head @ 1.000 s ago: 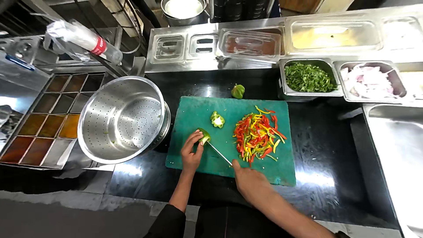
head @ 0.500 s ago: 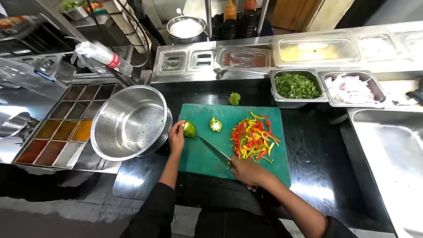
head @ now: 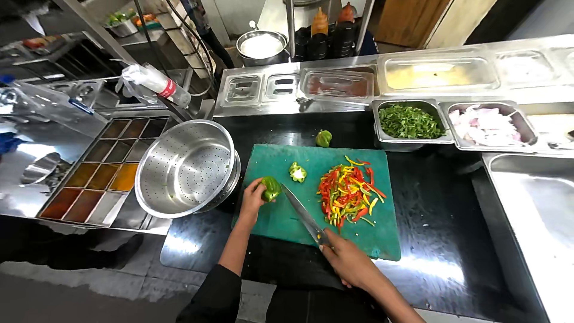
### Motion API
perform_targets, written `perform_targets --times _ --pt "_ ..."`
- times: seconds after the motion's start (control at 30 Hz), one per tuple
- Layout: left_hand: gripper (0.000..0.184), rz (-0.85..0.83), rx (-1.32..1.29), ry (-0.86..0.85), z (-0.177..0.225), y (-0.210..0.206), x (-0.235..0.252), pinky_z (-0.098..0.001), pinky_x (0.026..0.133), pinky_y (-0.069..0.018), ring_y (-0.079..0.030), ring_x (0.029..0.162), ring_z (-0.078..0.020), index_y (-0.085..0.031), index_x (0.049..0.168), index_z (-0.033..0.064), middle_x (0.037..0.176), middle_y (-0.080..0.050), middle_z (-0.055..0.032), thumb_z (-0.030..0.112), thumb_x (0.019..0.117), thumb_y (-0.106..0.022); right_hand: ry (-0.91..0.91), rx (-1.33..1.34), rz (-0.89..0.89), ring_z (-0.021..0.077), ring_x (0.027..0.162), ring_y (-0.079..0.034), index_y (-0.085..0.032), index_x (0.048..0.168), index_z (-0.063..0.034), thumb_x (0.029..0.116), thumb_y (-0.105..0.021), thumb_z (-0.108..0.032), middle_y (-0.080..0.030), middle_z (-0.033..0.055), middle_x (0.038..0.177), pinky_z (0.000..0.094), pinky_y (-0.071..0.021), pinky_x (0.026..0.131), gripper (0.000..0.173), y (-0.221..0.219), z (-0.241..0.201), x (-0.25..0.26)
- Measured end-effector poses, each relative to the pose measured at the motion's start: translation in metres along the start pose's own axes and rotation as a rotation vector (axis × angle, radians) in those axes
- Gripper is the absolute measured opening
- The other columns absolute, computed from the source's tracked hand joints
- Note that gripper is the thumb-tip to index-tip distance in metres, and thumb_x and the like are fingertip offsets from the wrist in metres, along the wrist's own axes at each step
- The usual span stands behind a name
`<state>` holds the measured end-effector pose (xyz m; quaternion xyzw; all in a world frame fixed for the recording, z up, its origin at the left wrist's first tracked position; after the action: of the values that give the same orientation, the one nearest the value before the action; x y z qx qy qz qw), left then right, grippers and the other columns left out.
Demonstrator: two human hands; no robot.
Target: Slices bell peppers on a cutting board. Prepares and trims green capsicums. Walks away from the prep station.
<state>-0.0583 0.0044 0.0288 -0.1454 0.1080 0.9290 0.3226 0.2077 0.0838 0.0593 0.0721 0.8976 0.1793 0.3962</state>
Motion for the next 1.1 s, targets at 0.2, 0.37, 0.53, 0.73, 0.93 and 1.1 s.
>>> perform_targets --times 0.2,0.37,0.53,0.73,0.93,1.1 --pt "0.02 0.032 0.195 -0.045 0.001 -0.008 -0.005 -0.0348 0.057 -0.056 -0.064 0.071 -0.0205 -0.06 0.123 0.0024 0.107 -0.062 -0.0153 0.011 0.1053 -0.056 0.016 -0.104 0.034 0.0384 0.086 -0.069 -0.049 0.139 -0.0107 0.1097 -0.042 -0.03 -0.066 0.0199 0.095 0.0565 -0.0541 0.077 0.035 -0.002 0.003 -0.015" --pt "0.02 0.01 0.206 -0.038 0.002 -0.013 -0.01 -0.038 0.063 -0.0596 -0.068 0.076 -0.0228 -0.063 0.12 0.0045 0.112 -0.064 -0.0154 0.013 0.1016 -0.064 -0.038 -0.194 0.015 0.0422 0.096 -0.069 -0.048 0.141 -0.0117 0.1101 -0.041 -0.029 -0.068 0.0221 0.098 0.0587 -0.0534 0.083 0.036 -0.006 -0.001 -0.021" --pt "0.02 0.001 0.264 -0.108 -0.001 -0.016 -0.013 -0.0372 0.065 -0.0598 -0.068 0.079 -0.0224 -0.065 0.117 0.0039 0.115 -0.063 -0.015 0.01 0.0989 -0.067 -0.169 -0.269 0.023 0.0428 0.104 -0.069 -0.045 0.144 -0.0136 0.111 -0.038 -0.029 -0.069 0.0224 0.106 0.0582 -0.0538 0.086 0.037 -0.004 -0.015 -0.029" --pt "0.021 0.002 0.297 -0.12 -0.004 -0.013 -0.014 -0.0372 0.072 -0.0596 -0.069 0.083 -0.0206 -0.065 0.12 0.0058 0.119 -0.066 -0.0117 0.01 0.0994 -0.067 -0.156 -0.277 0.014 0.0417 0.104 -0.069 -0.043 0.145 -0.0137 0.1112 -0.037 -0.029 -0.069 0.0215 0.107 0.057 -0.0542 0.086 0.037 -0.008 -0.018 -0.021" --pt "0.04 0.107 0.278 -0.145 -0.013 -0.022 -0.024 -0.038 0.077 -0.0558 -0.064 0.087 -0.0213 -0.051 0.133 0.0026 0.125 -0.058 -0.017 0.014 0.0985 -0.068 -0.115 -0.272 0.078 0.0404 0.104 -0.07 -0.041 0.146 -0.0123 0.1123 -0.033 -0.028 -0.069 0.0207 0.107 0.0545 -0.0552 0.087 0.038 -0.018 -0.026 0.007" --pt "0.049 0.178 0.301 -0.1 -0.015 -0.025 -0.029 -0.0434 0.078 -0.0558 -0.065 0.09 -0.0262 -0.042 0.138 0.0027 0.13 -0.056 -0.02 0.016 0.0991 -0.068 -0.095 -0.275 0.109 0.04 0.103 -0.07 -0.042 0.144 -0.0116 0.1126 -0.032 -0.027 -0.069 0.02 0.106 0.0534 -0.0554 0.086 0.036 -0.014 -0.034 0.021"
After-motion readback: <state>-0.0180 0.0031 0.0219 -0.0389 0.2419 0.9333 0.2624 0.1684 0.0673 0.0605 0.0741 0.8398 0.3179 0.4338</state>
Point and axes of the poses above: each hand's wrist, its own x-axis towards the middle knuckle, its own y-axis out of the back of the hand, z = x × y, the point moved 3 cm from there along x, towards the middle knuckle
